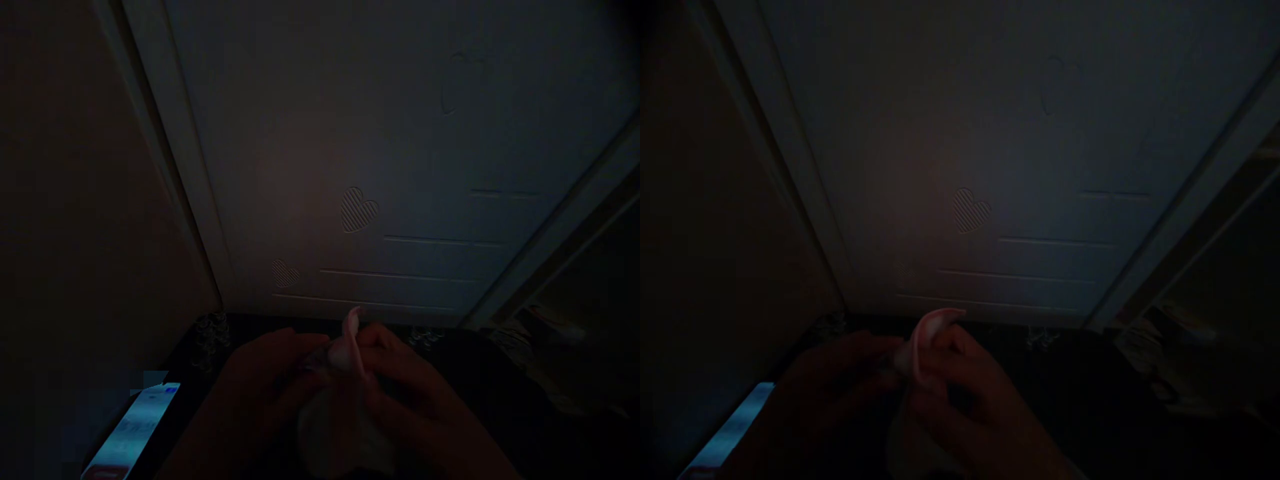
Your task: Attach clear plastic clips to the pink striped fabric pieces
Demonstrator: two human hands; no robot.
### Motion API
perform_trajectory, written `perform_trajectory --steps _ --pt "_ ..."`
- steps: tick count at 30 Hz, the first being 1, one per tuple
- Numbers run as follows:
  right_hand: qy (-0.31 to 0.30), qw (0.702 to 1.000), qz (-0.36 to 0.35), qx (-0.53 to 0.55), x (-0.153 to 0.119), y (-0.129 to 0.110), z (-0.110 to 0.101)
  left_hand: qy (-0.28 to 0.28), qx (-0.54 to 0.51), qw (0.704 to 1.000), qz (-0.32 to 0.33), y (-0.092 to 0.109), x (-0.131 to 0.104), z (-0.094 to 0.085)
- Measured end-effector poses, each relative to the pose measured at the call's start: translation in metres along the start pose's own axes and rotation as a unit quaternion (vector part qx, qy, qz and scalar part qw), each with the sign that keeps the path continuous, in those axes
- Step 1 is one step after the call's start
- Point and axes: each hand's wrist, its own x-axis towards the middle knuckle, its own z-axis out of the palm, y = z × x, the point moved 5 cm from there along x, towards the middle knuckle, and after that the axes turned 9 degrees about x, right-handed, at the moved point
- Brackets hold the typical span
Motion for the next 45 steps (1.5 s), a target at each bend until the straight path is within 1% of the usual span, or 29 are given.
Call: perform_trajectory --steps 3,5,8,10,13,15,16,18,21,23,25,27,30,32,37,41,45 --pt "0.034 0.998 0.040 -0.030 -0.009 0.016 -0.009 -0.011 -0.027 1.000 -0.005 0.004 -0.001 0.002" --pt "0.050 0.996 0.066 -0.030 -0.016 0.026 -0.014 -0.012 -0.032 0.999 0.000 0.009 -0.002 0.003" --pt "0.042 0.994 0.097 -0.027 -0.021 0.035 -0.016 0.007 -0.006 1.000 0.012 0.013 -0.003 0.002" --pt "0.037 0.994 0.098 -0.032 -0.019 0.033 -0.014 -0.001 0.014 0.999 0.034 0.014 -0.003 0.002" --pt "0.032 0.996 0.082 -0.027 -0.011 0.021 -0.008 -0.018 0.034 0.996 0.084 0.014 -0.001 0.001" --pt "0.014 0.997 0.069 -0.013 -0.005 0.012 -0.002 -0.003 0.055 0.993 0.107 0.014 0.001 -0.002" --pt "-0.007 0.998 0.065 -0.005 -0.002 0.008 0.002 0.007 0.066 0.991 0.117 0.014 0.001 -0.003" --pt "-0.025 0.998 0.063 0.007 0.001 0.006 0.006 0.030 0.081 0.988 0.129 0.016 0.002 -0.005" --pt "-0.007 0.996 0.085 0.032 -0.002 0.013 0.006 0.052 0.077 0.986 0.138 0.020 0.003 -0.004" --pt "0.016 0.992 0.111 0.053 -0.006 0.021 0.003 0.045 0.069 0.986 0.147 0.021 0.003 -0.001" --pt "0.033 0.990 0.121 0.065 -0.008 0.025 0.000 0.035 0.069 0.985 0.155 0.020 0.003 0.003" --pt "0.025 0.991 0.111 0.070 -0.007 0.024 0.000 0.019 0.070 0.985 0.154 0.019 0.004 0.006" --pt "-0.003 0.991 0.095 0.089 -0.002 0.021 0.003 -0.004 0.056 0.989 0.136 0.018 0.006 0.009" --pt "-0.006 0.991 0.096 0.098 0.000 0.022 0.003 -0.011 0.046 0.991 0.128 0.018 0.007 0.011" --pt "0.013 0.989 0.098 0.108 -0.001 0.024 0.002 0.005 0.051 0.993 0.110 0.016 0.008 0.013" --pt "0.000 0.984 0.098 0.150 0.000 0.024 0.004 -0.001 0.049 0.992 0.115 0.012 0.006 0.017" --pt "0.010 0.984 0.082 0.158 0.001 0.027 0.003 0.012 0.056 0.992 0.108 0.009 0.007 0.017"
